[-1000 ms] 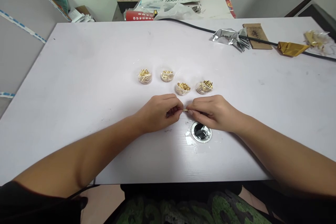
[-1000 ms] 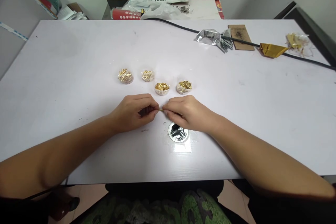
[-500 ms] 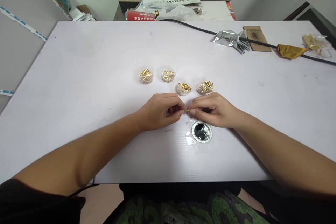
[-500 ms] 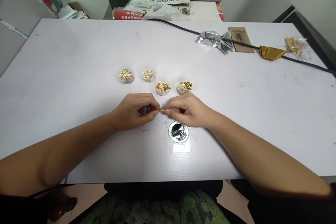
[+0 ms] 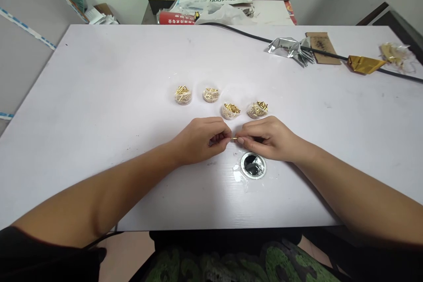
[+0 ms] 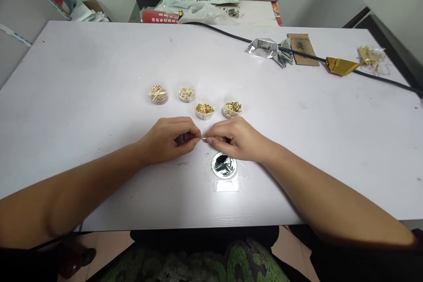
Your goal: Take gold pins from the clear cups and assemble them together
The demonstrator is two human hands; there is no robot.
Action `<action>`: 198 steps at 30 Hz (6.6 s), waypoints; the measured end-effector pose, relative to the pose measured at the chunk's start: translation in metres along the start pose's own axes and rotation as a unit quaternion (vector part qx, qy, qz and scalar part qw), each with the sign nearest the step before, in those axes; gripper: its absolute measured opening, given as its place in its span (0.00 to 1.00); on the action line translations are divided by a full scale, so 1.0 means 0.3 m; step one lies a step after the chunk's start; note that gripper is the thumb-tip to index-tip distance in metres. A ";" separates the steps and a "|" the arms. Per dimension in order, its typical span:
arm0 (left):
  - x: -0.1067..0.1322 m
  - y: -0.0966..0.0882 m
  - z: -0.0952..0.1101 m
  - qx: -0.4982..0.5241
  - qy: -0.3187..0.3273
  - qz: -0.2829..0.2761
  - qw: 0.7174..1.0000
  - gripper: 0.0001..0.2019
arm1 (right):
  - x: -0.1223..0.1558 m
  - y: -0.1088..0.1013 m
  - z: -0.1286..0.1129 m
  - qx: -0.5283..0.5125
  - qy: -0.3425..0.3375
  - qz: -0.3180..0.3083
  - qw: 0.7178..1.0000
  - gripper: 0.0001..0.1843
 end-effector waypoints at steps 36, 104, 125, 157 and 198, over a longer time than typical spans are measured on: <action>-0.007 0.004 -0.010 0.026 -0.045 -0.004 0.999 0.02 | 0.013 0.014 -0.039 0.151 -0.031 -0.021 0.988 0.09; 0.009 0.004 0.004 0.055 -0.004 -0.031 0.998 0.07 | 0.006 0.054 -0.032 -0.005 0.042 0.072 0.996 0.14; -0.015 -0.044 -0.004 0.312 -0.138 -0.137 0.930 0.11 | 0.007 0.073 -0.044 -0.148 0.091 0.086 0.981 0.18; -0.014 0.003 0.008 0.498 -0.193 -0.165 0.829 0.10 | -0.008 0.087 -0.053 -0.165 0.035 0.108 0.980 0.15; 0.003 -0.013 0.018 0.113 -0.015 -0.030 0.993 0.08 | -0.006 0.052 -0.057 0.232 -0.120 0.065 0.963 0.12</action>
Point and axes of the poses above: each hand's wrist, its own x-axis away from the middle knuckle, its own y-axis out of the palm, z = x × y, the point moved 1 cm from there along -x, towards the middle knuckle, and after that the axes turned 7 degrees about -y, right-handed, at the moved point
